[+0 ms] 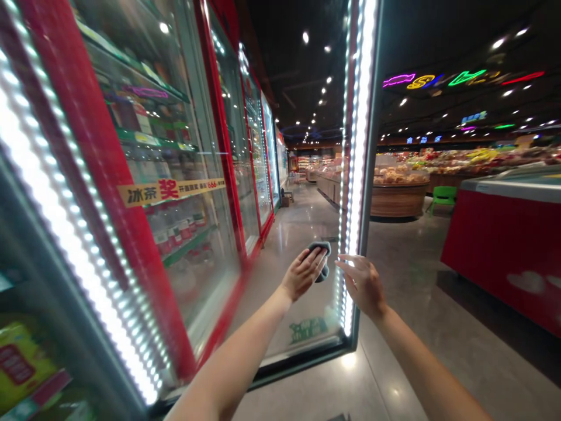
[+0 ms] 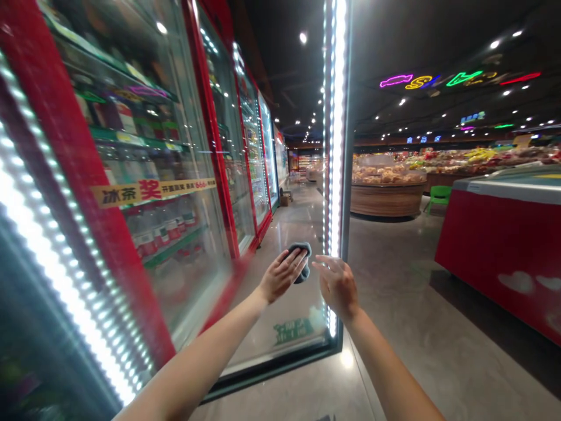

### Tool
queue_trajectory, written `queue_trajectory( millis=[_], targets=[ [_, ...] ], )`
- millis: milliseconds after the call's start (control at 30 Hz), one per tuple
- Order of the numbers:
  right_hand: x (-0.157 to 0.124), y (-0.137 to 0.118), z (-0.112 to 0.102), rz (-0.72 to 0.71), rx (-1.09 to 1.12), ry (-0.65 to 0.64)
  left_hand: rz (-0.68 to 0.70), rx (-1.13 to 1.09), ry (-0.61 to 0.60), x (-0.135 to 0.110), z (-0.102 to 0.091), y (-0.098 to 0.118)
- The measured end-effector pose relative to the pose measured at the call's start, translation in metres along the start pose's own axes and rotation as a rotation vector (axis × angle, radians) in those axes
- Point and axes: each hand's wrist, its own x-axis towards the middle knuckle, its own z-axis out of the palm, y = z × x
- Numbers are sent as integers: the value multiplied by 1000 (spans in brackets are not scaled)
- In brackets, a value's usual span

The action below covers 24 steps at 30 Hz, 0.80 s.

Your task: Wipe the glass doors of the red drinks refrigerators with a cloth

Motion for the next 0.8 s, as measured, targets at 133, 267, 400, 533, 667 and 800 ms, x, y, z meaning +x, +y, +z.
queue_trajectory(
  millis=[133,267,400,533,667,800],
  targets=[
    [3,-10,15,-6,37,-3,-283,74,37,-3,-22,-30],
    [6,-20,26,16,68,-29,-195,70,43,-33,-36,-24],
    [20,-33,41,14,96,-54,60,55,0,-38,-38,-22],
    [25,-39,52,-20,87,-48,-209,94,-7,-43,-49,-37],
    [16,-45,58,-69,37,-70,-297,106,-4,-72,-60,-28],
    [14,-55,62,-134,8,-121,-73,54,-36,-74,-66,-30]
  ],
)
